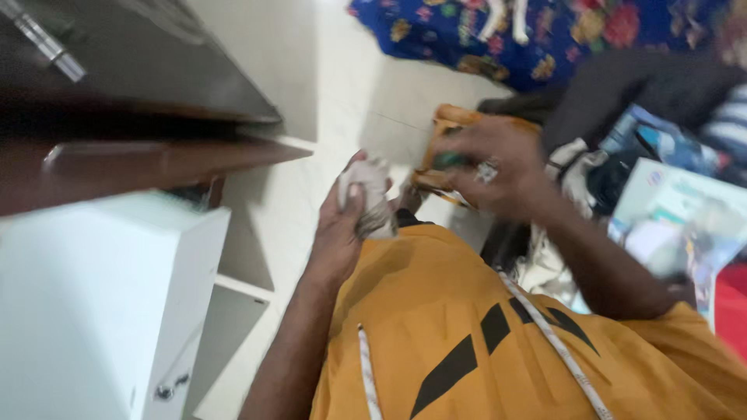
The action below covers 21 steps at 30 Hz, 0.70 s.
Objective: The person organizes various small items into a white drawer. They wipe a black cylindrical object with a cloth and place it in the drawer, followed by a green object, a roll of black tape, a brown wallet, a white cloth, a black pouch, a plastic bag of pens, a notebook, and several small boxes. The person handles each item individually, wiping some before placing them inside.
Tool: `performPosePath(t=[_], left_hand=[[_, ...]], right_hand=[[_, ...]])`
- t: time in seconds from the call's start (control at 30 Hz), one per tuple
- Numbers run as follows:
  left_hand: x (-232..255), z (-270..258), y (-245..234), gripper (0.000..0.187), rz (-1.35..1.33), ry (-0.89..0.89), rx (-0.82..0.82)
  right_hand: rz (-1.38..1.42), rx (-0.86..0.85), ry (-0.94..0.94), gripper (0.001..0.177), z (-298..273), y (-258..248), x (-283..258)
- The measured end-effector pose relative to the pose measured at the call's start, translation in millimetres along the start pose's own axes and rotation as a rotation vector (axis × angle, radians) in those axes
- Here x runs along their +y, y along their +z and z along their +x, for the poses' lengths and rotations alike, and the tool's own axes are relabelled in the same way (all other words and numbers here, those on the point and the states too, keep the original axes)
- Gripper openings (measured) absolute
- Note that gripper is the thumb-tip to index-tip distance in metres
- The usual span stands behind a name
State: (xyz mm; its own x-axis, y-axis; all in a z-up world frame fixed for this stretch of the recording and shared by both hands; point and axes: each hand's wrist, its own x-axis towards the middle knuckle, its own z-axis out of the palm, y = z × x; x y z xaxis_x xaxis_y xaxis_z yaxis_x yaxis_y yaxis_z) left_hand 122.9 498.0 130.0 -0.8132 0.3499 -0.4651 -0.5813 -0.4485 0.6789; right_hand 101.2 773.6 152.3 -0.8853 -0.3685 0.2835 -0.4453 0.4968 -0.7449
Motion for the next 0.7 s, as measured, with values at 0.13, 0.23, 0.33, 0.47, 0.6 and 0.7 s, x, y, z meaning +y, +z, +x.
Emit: performPosePath(t=[0.13,0.23,0.33,0.47,0.6,0.7], left_hand=[[25,-33,-8,0.058,-0.177,0.121,-0.062],[41,-59,-31,0.060,-0.363,0.163,-0.023],[50,-82,-58,0.057,0.065,0.288,0.080],[70,-125,-96,0.055,0.401,0.330,0.242],[88,-172,-144,0.048,0.508,0.522,0.268],[92,-199,-177,0.041,0.689,0.790,0.386]], right_hand=[[-0.020,-0.112,-0.043,0.042,49,69,-88],[-0.124,-0.103,-0.136,0.042,68,99,-122],[-0.148,-0.133,-0.266,0.042,80,131,-144],[-0.029,-0.183,-0.233,0.051,89,178,-169],[-0.059,-0.217,-0.279,0.055,96,227,-201],[-0.110,-0.287,-0.341,0.057,103,260,-228]])
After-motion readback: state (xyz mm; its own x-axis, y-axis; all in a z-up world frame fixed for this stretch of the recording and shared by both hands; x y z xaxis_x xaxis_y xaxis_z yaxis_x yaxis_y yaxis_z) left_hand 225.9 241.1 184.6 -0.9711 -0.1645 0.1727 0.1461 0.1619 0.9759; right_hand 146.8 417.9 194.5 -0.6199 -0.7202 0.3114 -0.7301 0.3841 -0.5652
